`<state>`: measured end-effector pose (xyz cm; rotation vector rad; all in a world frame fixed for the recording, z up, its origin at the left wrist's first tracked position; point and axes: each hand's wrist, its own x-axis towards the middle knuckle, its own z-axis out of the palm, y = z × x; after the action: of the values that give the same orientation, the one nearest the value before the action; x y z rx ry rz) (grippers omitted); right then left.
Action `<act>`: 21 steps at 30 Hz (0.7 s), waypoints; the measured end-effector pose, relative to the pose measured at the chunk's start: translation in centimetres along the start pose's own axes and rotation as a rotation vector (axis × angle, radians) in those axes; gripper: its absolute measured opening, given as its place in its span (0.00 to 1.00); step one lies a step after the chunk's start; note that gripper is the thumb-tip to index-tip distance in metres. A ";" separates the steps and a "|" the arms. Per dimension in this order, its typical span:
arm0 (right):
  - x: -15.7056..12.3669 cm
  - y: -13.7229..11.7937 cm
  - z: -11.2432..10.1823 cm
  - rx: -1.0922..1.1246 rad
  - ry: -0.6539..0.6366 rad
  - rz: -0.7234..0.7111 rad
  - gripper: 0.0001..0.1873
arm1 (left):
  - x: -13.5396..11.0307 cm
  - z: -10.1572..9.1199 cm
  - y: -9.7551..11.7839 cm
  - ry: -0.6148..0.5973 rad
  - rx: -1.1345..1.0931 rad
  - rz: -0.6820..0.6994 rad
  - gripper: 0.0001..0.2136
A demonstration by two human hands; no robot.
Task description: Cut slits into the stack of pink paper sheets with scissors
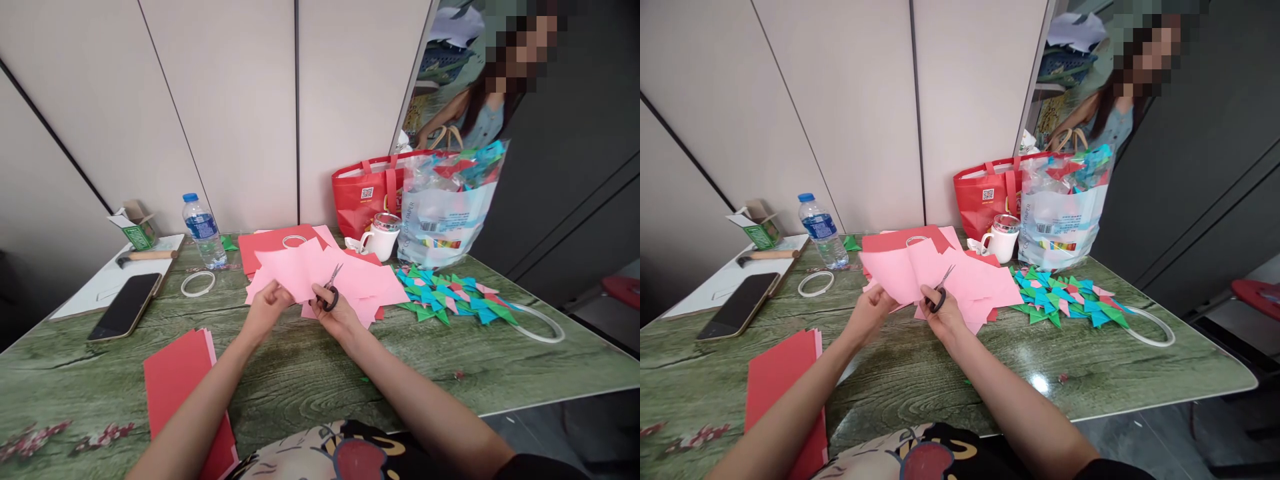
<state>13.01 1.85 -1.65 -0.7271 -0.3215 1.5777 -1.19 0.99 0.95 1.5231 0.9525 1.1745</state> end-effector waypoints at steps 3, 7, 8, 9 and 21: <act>-0.3 0.2 0.2 -0.034 -0.006 -0.088 0.14 | -0.7 1.0 -0.2 -0.103 0.011 -0.014 0.26; -1.0 0.5 0.5 -0.112 -0.040 -0.199 0.16 | -1.2 1.9 -0.3 0.191 0.062 -0.121 0.26; -1.3 0.6 0.6 -0.141 -0.057 -0.214 0.15 | -1.1 1.9 -0.3 0.289 0.037 -0.130 0.25; -1.5 0.7 0.7 -0.173 -0.078 -0.221 0.15 | -0.9 1.8 -0.2 0.369 -0.014 -0.128 0.25; -3.5 1.1 0.8 -0.789 -0.709 -0.042 0.19 | 0.4 0.5 2.2 0.687 -0.597 0.068 0.22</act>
<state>11.61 -1.55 -0.79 -0.7024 -1.5269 1.6159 -0.58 0.78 3.14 0.6776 0.8585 1.8846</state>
